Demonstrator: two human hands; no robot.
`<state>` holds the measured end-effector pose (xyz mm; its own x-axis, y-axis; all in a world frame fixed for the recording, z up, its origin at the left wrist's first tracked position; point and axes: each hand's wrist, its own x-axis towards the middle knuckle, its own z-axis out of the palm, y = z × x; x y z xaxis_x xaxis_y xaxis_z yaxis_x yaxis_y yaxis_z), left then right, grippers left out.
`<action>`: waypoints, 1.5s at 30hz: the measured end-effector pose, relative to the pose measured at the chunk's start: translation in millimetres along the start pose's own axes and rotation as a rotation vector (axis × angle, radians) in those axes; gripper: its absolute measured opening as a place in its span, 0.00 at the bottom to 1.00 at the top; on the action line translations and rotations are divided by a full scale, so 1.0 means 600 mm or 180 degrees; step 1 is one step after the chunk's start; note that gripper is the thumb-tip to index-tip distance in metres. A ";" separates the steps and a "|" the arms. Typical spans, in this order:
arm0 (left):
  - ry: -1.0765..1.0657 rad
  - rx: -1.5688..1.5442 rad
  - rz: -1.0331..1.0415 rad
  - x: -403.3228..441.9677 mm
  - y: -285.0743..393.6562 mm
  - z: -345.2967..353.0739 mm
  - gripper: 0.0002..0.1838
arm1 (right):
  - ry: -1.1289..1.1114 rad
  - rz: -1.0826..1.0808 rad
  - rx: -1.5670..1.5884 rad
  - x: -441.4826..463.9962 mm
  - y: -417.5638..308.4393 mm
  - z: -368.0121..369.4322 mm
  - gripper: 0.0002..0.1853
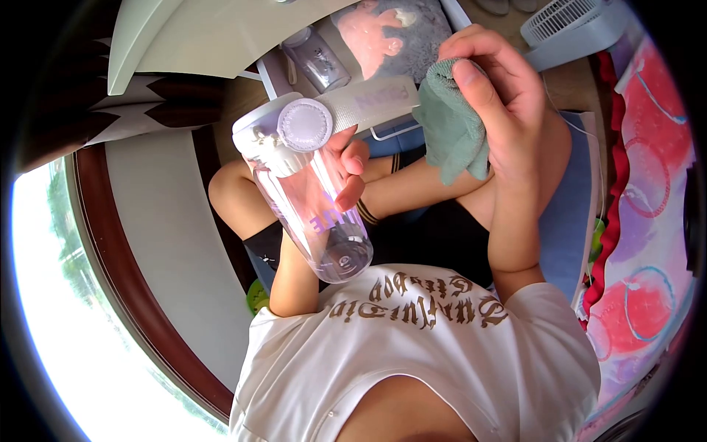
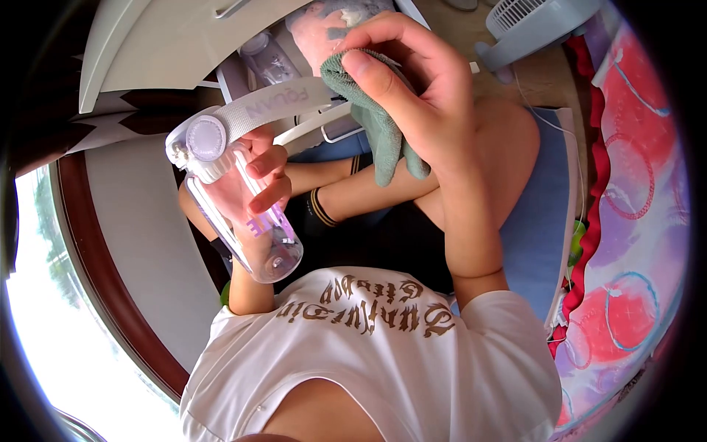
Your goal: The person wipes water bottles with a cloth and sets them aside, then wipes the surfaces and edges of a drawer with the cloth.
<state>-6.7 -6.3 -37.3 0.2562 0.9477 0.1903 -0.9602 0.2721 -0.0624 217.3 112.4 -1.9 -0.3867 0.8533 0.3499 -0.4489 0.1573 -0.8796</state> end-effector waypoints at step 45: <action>0.0104 0.5525 0.0522 -0.009 -0.006 0.079 0.52 | 0.0652 -0.0062 -0.0465 0.001 0.020 0.006 0.06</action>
<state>-9.9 -20.2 8.6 0.1334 0.9535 0.2704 0.0379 -0.2776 0.9600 209.0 113.2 -11.1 -0.2010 0.9300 0.3079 -0.3277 0.2323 -0.9158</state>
